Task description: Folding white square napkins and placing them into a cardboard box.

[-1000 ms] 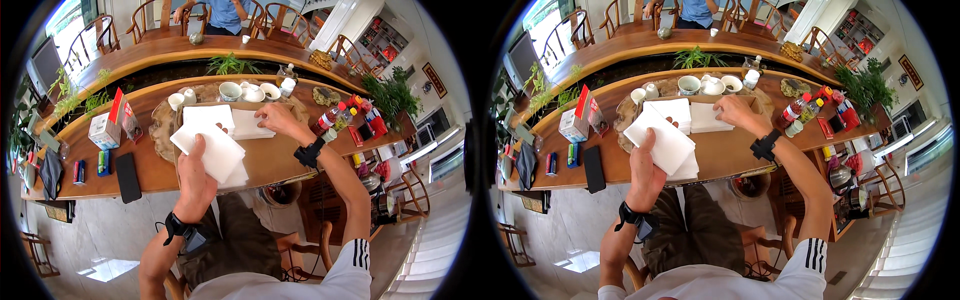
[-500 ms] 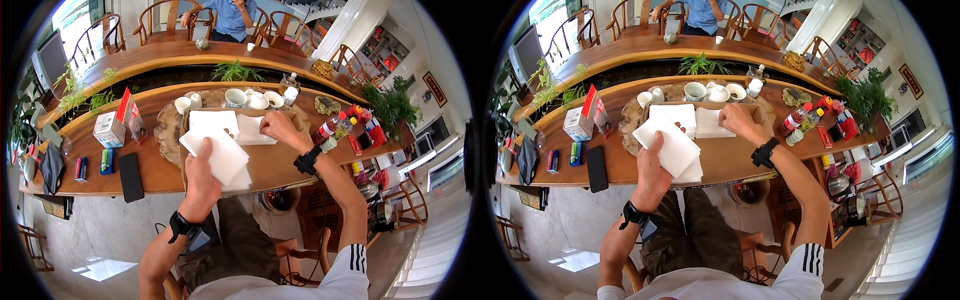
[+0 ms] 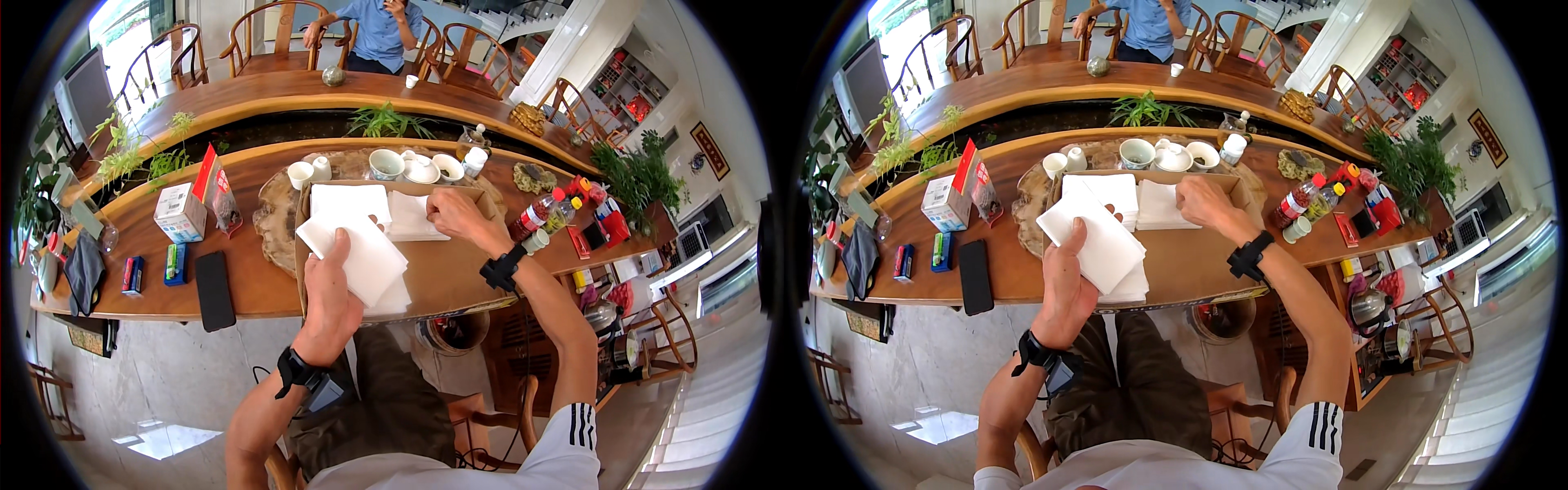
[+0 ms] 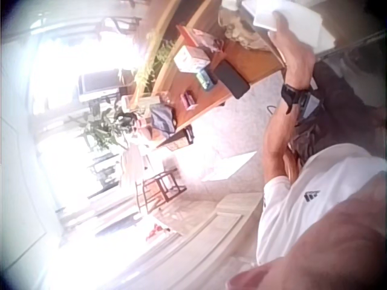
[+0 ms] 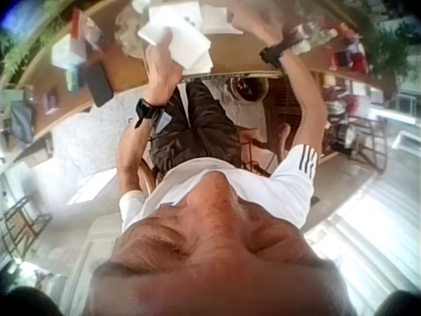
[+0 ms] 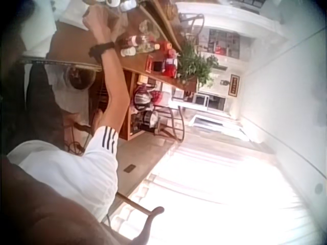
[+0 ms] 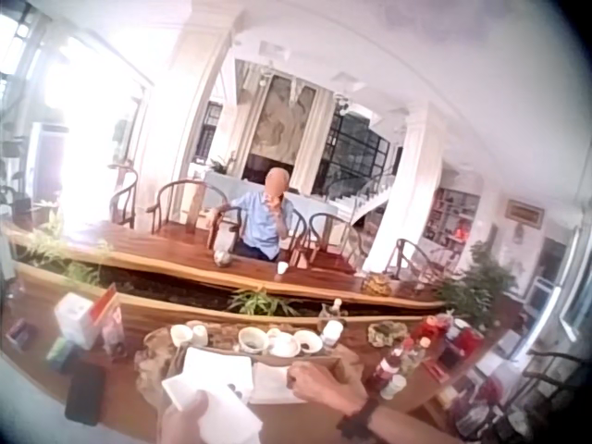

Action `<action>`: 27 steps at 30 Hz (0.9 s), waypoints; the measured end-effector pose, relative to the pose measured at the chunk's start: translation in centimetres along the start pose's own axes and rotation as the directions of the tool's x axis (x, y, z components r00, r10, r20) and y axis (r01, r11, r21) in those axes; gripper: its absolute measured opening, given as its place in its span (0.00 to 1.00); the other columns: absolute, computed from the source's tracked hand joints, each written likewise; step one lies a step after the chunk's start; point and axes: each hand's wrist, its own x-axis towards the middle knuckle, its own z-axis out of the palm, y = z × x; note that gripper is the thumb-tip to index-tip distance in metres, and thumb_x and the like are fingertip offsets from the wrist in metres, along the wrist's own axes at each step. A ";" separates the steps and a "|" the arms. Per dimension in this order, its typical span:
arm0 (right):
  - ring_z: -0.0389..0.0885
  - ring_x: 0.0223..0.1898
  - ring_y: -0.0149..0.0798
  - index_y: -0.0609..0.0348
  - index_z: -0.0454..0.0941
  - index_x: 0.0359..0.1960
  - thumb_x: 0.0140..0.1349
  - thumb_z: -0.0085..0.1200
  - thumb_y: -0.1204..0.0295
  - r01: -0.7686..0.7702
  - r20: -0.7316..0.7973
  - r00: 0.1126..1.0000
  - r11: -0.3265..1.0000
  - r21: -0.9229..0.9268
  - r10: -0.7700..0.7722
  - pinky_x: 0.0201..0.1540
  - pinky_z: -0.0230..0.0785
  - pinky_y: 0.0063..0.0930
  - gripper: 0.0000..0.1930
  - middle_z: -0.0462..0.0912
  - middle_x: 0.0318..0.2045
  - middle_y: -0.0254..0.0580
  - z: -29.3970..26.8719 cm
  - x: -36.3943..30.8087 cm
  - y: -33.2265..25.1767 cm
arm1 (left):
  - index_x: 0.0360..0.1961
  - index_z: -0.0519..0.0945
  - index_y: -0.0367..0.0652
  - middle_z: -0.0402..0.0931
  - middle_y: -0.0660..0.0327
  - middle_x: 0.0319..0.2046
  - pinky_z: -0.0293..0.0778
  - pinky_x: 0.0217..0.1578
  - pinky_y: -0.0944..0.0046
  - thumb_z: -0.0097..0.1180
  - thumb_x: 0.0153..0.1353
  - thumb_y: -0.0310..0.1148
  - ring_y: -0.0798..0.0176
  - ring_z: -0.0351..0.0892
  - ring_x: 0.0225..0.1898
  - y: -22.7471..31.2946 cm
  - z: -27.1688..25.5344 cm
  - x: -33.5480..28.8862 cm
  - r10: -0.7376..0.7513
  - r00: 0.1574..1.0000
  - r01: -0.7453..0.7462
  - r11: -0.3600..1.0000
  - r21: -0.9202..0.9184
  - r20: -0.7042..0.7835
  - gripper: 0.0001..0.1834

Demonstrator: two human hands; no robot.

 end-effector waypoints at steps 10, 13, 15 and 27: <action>0.86 0.30 0.43 0.67 0.85 0.33 0.59 0.64 0.73 -0.140 0.058 0.990 0.931 0.336 0.128 0.35 0.78 0.36 0.07 0.86 0.29 0.48 -3.8 -1.8 -1.2 | 0.73 0.65 0.31 0.79 0.48 0.62 0.80 0.62 0.46 0.45 0.81 0.35 0.50 0.80 0.63 0.3 0.3 -0.3 -0.002 1.000 0.002 1.000 0.009 -0.014 0.26; 0.83 0.22 0.31 0.66 0.85 0.34 0.62 0.66 0.73 -0.282 0.178 0.959 0.740 0.611 0.219 0.27 0.76 0.26 0.07 0.86 0.26 0.39 -3.6 -2.2 0.2 | 0.62 0.75 0.30 0.83 0.51 0.53 0.83 0.52 0.51 0.45 0.81 0.34 0.56 0.85 0.51 0.3 1.1 -0.6 0.016 0.998 -0.018 0.999 -0.027 -0.061 0.19; 0.82 0.22 0.28 0.65 0.85 0.34 0.63 0.65 0.73 -0.286 0.193 0.958 0.687 0.668 0.211 0.26 0.75 0.23 0.06 0.85 0.26 0.37 -3.7 -2.6 1.0 | 0.62 0.76 0.31 0.83 0.52 0.53 0.84 0.52 0.51 0.45 0.81 0.34 0.56 0.85 0.51 0.1 1.1 -0.4 0.019 0.998 -0.020 1.000 -0.018 -0.054 0.19; 0.79 0.23 0.26 0.66 0.83 0.36 0.66 0.64 0.77 -0.247 0.176 0.968 0.588 0.770 0.178 0.27 0.72 0.22 0.04 0.83 0.28 0.34 -6.1 -4.7 -9.0 | 0.67 0.72 0.34 0.82 0.53 0.57 0.83 0.56 0.48 0.50 0.79 0.35 0.55 0.84 0.56 -0.2 -0.2 -0.1 -0.031 0.999 0.031 0.999 0.015 0.023 0.21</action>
